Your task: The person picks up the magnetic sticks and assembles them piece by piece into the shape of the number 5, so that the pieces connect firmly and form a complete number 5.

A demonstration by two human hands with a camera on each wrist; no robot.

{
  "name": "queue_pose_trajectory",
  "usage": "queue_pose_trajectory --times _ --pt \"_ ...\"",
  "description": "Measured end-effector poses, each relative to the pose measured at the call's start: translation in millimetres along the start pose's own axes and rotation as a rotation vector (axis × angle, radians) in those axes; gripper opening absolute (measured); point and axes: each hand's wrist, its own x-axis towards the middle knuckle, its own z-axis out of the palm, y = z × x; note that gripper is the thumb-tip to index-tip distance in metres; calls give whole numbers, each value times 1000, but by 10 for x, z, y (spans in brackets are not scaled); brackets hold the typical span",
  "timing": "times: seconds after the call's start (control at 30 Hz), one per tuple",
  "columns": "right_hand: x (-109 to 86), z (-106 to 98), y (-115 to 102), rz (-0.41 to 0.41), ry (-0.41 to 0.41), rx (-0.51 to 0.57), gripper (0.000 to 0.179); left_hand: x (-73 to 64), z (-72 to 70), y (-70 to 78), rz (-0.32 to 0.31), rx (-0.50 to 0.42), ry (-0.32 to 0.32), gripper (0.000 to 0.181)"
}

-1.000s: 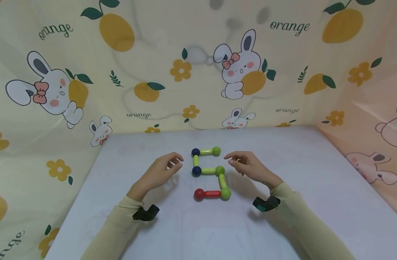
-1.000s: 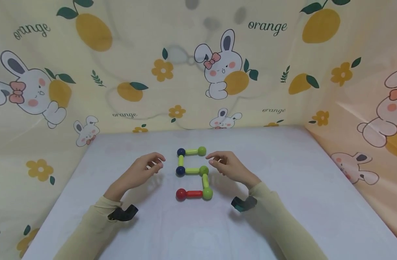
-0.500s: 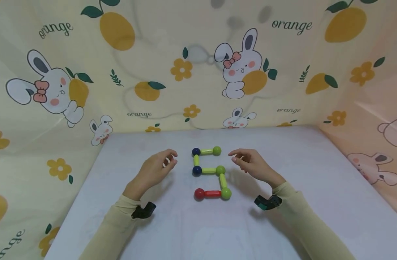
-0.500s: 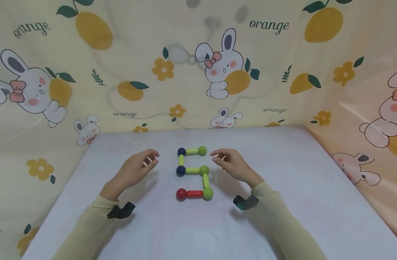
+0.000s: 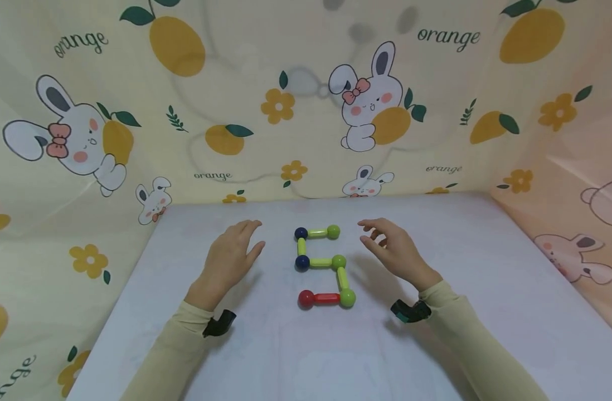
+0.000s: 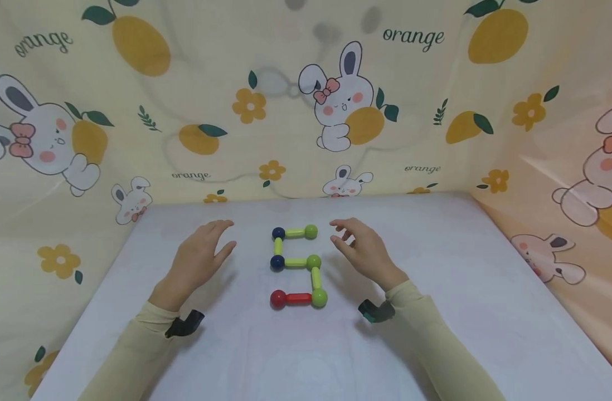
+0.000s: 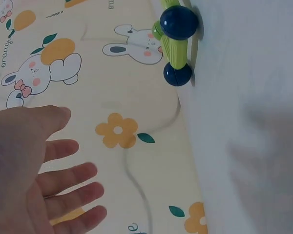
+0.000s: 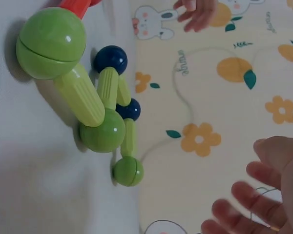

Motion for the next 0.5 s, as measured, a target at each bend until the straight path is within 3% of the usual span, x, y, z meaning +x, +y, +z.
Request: queue_pose_trajectory --times 0.13,0.27,0.5 --pt "0 -6 -27 11 -17 -80 48 -4 -4 -21 -11 37 -36 58" --pt "3 -10 -30 29 -35 -138 61 -11 29 -40 -35 25 -127 66" --pt "7 47 39 -10 -58 -271 77 -47 123 -54 -112 -30 -271 71"
